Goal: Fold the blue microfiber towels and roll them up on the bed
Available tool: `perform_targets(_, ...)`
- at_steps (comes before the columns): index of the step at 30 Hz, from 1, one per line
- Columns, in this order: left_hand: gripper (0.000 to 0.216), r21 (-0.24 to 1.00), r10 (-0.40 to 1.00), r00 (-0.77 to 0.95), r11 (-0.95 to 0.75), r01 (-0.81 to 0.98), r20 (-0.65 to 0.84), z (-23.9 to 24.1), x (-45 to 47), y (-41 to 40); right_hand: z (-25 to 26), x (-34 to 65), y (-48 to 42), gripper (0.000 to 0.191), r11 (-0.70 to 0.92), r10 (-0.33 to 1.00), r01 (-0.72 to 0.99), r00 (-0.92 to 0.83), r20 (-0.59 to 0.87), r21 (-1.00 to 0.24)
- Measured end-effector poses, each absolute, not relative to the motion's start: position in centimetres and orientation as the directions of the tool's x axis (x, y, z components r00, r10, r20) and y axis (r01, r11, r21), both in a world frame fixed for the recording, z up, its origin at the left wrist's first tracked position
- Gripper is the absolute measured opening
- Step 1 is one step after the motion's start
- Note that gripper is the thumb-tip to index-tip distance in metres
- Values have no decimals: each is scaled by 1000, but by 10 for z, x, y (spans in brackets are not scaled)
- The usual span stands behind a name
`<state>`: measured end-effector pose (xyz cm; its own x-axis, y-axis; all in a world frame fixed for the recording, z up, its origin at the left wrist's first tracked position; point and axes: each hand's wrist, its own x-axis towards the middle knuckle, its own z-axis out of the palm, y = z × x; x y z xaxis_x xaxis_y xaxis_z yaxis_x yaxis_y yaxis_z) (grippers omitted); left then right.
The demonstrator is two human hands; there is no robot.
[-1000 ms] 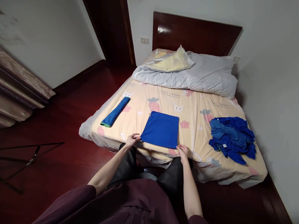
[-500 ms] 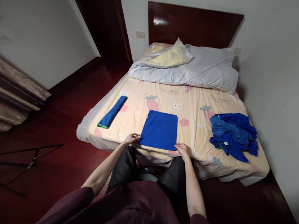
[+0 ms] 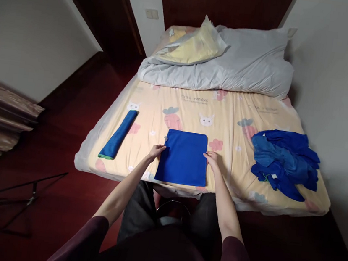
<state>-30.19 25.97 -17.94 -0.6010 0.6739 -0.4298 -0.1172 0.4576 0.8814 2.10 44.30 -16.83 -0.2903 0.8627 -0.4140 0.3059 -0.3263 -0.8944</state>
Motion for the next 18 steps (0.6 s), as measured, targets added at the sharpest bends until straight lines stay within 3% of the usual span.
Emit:
perform_targets(6,24,879,629,-699,477,0,-341,-190,-334,326,-175,-30,511,38,-205,929,442,-192,-316,-873)
perform_targets(11,19,862,685,-695,469,192,-218,-188,-351,355,-179,-39,546,34,-57,895,573,-333,-296,-817)
perform_targets(14,16,824,730,-661,477,306,-177,-183,-357,363,-181,-37,553,45,57,876,623,-407,-261,-780)
perform_targets(18,15,765,724,-675,513,389,-143,-175,-364,374,-182,-36,556,53,68,891,659,-378,-252,-749)
